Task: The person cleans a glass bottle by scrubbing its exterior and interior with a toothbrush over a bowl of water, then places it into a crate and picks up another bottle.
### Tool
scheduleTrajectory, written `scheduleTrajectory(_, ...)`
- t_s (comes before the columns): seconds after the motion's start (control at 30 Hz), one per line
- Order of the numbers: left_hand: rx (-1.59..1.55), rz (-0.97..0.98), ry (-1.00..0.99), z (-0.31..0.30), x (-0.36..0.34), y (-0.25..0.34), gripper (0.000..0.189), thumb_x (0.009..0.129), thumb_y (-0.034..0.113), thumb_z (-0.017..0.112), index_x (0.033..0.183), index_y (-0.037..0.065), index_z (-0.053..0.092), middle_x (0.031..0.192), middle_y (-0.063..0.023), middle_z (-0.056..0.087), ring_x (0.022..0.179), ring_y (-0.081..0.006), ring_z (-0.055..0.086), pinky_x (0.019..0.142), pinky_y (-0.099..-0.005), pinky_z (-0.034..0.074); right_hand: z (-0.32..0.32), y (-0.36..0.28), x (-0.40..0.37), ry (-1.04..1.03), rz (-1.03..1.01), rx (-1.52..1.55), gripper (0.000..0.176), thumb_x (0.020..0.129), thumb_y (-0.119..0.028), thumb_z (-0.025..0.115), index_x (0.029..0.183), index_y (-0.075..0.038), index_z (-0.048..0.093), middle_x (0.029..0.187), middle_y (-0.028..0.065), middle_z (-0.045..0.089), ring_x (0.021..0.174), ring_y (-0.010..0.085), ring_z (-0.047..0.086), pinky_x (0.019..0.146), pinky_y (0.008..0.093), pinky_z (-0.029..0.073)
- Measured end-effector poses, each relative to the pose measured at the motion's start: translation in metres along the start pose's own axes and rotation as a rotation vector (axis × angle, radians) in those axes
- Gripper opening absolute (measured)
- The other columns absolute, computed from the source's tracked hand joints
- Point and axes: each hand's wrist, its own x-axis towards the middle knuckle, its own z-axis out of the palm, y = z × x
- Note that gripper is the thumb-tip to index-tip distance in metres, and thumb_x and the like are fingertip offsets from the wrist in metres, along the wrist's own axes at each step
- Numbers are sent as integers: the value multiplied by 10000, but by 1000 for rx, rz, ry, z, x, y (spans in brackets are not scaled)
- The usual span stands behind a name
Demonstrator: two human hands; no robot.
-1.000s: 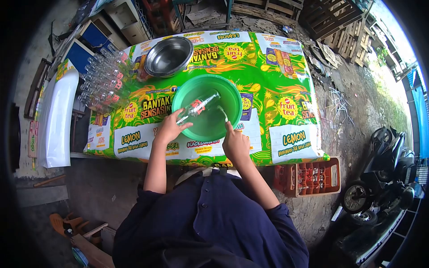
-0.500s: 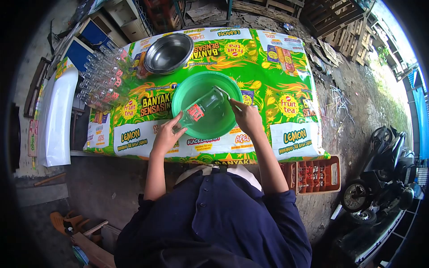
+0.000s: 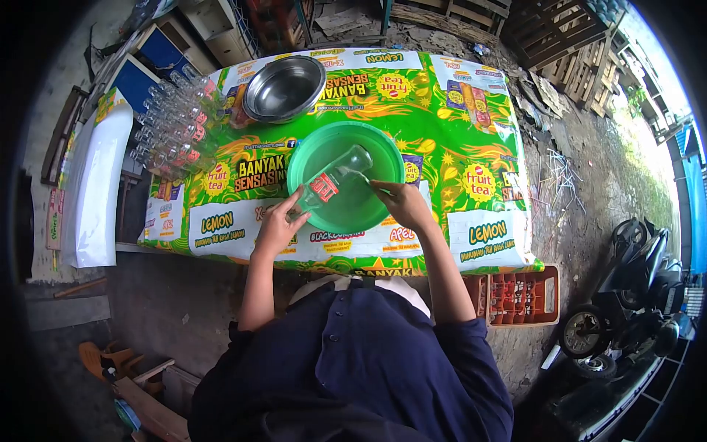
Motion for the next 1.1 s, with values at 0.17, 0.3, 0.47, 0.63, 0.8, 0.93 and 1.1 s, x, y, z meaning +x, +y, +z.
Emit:
scheduleTrajectory(0.17,-2,2,7,0,1,1,565,744,150,670,1264,98,457,756,-118,587,672,-251,584,642,-357,457,-21,-12,-19,80,244,-195,256,858,-189,541,1087,-93,602,921,181,632,858,271,632,728,307,482)
scheduleTrajectory(0.3,1,7,-1,-1,2,2,566,744,152,670,1265,97,455,762,-119,591,671,-252,583,640,-358,456,-23,-7,-3,121,143,-41,279,870,-183,524,1119,-70,576,997,162,625,899,203,628,752,286,475)
scheduleTrajectory(0.47,-6,-16,-21,-3,3,4,562,746,151,668,1264,97,456,769,-126,596,669,-252,584,633,-354,457,-17,-11,4,58,165,14,303,869,-131,520,1158,-44,540,1060,134,614,951,175,606,806,272,461)
scheduleTrajectory(0.63,-27,5,4,-1,2,1,562,748,149,666,1266,104,455,773,-129,597,664,-251,583,628,-351,457,-27,-14,-26,99,135,-25,296,869,-89,498,1155,-27,537,1085,138,601,999,185,581,836,264,448)
scheduleTrajectory(0.8,-16,-41,-8,-1,1,3,565,743,155,673,1263,99,457,784,-135,602,676,-255,589,635,-352,459,-10,-5,-3,138,59,2,276,850,-132,527,1113,-64,576,957,159,630,837,267,637,730,311,487)
scheduleTrajectory(0.93,-22,-69,3,-1,2,7,565,743,157,675,1259,88,458,781,-142,600,682,-260,590,637,-356,459,-24,-13,-25,93,150,-64,285,869,-130,512,1137,-43,555,1075,141,600,1000,208,586,833,281,451)
scheduleTrajectory(1.1,-24,5,26,1,1,1,567,748,141,673,1271,110,456,750,-102,588,532,-164,472,536,-299,423,-11,-8,-14,125,115,-82,279,836,-126,533,1107,-85,584,946,190,615,820,310,624,716,340,483)
